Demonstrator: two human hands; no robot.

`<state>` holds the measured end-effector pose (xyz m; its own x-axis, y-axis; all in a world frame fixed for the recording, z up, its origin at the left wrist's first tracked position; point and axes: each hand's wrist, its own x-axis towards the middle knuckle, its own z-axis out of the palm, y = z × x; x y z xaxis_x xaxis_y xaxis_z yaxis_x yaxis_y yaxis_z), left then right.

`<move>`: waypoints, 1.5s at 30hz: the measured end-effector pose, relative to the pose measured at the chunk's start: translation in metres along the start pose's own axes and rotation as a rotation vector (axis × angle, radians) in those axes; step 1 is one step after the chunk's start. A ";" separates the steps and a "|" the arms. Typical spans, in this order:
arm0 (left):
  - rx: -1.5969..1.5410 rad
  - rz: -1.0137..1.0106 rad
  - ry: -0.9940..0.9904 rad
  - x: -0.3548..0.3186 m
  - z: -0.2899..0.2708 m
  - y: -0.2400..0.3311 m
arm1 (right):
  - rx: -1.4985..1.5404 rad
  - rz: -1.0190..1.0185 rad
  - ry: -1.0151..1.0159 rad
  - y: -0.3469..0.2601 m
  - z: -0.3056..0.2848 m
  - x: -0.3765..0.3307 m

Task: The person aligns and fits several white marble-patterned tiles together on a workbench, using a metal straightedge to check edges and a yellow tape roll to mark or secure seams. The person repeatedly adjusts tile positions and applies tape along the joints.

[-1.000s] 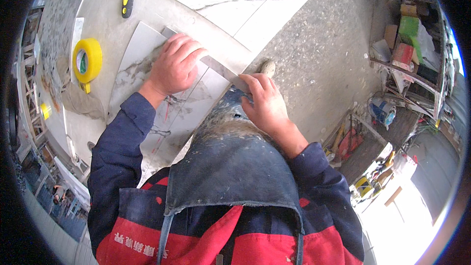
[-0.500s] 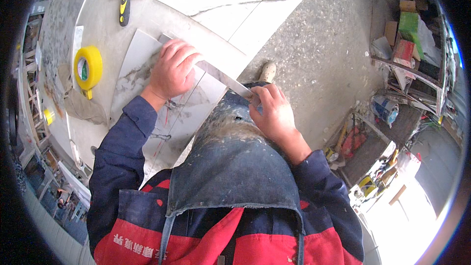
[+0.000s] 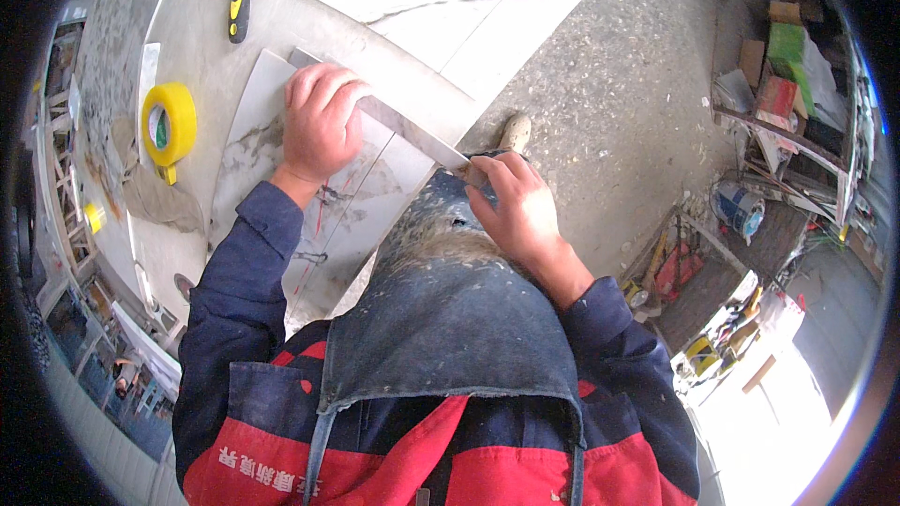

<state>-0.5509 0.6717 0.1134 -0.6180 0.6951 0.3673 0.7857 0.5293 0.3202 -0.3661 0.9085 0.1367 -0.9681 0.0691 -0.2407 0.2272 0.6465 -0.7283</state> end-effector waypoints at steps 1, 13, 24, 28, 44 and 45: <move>0.009 -0.004 0.001 0.000 0.000 0.000 | -0.002 0.001 -0.005 0.000 0.000 0.001; 0.016 -0.019 0.006 -0.001 0.001 0.000 | -0.015 -0.002 0.015 0.000 0.000 0.001; -0.123 0.051 -0.078 0.039 -0.041 0.003 | 0.063 -0.265 0.315 -0.057 -0.084 0.023; -0.311 -0.137 0.151 0.069 -0.080 0.027 | 0.254 -0.326 0.504 -0.079 -0.114 0.034; -1.598 -1.514 0.016 0.033 -0.008 0.085 | 0.452 0.166 -0.167 -0.013 -0.049 -0.006; -1.586 -1.528 0.001 0.035 -0.005 0.086 | 0.377 0.157 -0.142 -0.015 -0.048 -0.004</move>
<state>-0.5053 0.7386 0.1581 -0.5631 0.2525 -0.7869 -0.8259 -0.2069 0.5246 -0.3711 0.9354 0.1796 -0.9006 0.0221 -0.4341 0.4187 0.3118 -0.8529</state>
